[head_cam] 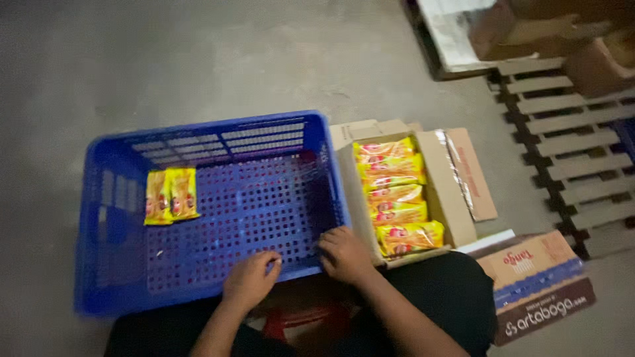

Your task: The person opens a cardboard box and transfers yellow snack packets into a blue plastic basket. They place the packets one by one, arranging them in rows inside the basket.

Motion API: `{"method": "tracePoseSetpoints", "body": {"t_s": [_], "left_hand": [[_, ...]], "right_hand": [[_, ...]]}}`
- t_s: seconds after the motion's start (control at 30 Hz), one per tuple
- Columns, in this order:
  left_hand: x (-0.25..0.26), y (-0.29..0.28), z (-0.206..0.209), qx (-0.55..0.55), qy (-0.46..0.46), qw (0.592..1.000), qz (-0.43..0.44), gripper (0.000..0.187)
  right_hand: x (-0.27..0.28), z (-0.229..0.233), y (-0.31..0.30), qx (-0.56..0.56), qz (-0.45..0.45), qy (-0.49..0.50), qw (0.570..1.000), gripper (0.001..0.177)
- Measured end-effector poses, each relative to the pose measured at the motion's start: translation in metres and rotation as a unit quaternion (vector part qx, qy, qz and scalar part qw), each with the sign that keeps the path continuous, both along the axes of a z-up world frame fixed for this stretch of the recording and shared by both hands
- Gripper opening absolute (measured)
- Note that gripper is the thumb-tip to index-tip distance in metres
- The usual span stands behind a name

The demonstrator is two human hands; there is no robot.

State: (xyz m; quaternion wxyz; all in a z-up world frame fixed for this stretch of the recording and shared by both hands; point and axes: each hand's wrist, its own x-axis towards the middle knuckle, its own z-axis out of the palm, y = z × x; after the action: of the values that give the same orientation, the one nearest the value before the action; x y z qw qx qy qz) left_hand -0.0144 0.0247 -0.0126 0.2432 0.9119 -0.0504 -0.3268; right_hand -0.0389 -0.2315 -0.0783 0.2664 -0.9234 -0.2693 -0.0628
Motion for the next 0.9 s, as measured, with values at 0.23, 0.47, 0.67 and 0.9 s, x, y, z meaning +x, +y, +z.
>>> {"method": "tracePoseSetpoints", "body": {"t_s": [0.23,0.47,0.67,0.9], "left_hand": [[-0.009,0.006,-0.052,0.071,-0.148,0.986,-0.042,0.028],[-0.003,-0.006,-0.038,0.127,-0.078,0.989,-0.020,0.040],[0.001,-0.007,-0.036,0.118,-0.083,0.989,-0.034,0.030],[-0.001,-0.005,-0.040,0.129,-0.070,0.989,-0.017,0.035]], "right_hand": [[-0.001,-0.010,-0.053,0.213,-0.142,-0.034,0.966,0.032],[0.060,0.037,-0.160,-0.066,-0.342,0.066,0.935,0.047],[0.100,-0.024,-0.213,-0.214,-0.218,0.056,0.951,0.116],[0.094,-0.020,-0.206,-0.222,-0.240,0.077,0.942,0.076]]}}
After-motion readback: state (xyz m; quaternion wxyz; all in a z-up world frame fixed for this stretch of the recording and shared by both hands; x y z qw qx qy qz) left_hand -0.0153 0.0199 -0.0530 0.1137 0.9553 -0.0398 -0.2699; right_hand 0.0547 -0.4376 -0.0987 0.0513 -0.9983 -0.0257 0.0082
